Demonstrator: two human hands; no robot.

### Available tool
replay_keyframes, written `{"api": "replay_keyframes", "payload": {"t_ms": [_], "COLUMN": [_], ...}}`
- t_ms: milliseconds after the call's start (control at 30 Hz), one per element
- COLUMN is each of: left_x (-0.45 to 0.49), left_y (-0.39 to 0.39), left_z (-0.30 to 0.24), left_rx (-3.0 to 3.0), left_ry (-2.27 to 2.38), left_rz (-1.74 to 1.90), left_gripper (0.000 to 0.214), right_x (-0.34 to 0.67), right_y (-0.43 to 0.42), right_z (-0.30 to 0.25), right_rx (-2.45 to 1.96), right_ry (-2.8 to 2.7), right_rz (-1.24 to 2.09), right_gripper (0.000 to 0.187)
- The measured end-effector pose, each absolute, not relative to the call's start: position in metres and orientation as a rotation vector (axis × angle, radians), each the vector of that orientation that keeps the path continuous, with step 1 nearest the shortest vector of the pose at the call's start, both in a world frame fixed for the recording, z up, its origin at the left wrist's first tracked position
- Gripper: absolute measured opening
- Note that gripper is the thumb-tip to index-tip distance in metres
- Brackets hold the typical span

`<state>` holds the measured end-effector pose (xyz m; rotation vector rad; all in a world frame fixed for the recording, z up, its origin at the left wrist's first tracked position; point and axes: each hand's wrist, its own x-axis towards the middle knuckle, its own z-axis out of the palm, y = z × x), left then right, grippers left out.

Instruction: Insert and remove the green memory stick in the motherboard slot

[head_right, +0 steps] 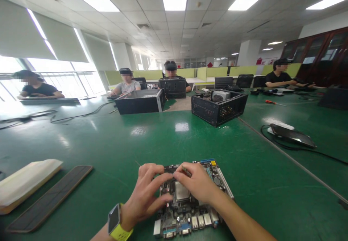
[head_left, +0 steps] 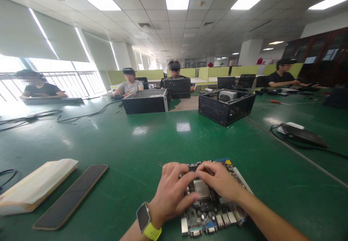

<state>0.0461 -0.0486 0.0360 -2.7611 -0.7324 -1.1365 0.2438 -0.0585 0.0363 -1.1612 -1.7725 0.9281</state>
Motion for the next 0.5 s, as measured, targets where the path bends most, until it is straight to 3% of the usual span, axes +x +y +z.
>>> {"api": "replay_keyframes", "payload": {"t_ms": [100,233,500], "left_x": [0.056,0.069,0.081], "left_y": [-0.064,-0.080,-0.086], "left_z": [0.039,0.037,0.025], "left_rx": [-2.802,-2.842,-2.912], "left_ry": [-0.597,-0.370,-0.143], "left_rz": [-1.196,-1.107,-0.962], "left_gripper": [0.013,0.019,0.026], "right_x": [0.241,0.240,0.244], "right_y": [-0.062,-0.067,-0.070], "right_z": [0.033,0.028,0.032], "right_rx": [-1.157,-1.122,-0.977], "right_ry": [-1.731,-1.704,-1.702], "right_rz": [1.168,1.487,1.677], "right_gripper": [0.039,0.048,0.047]}}
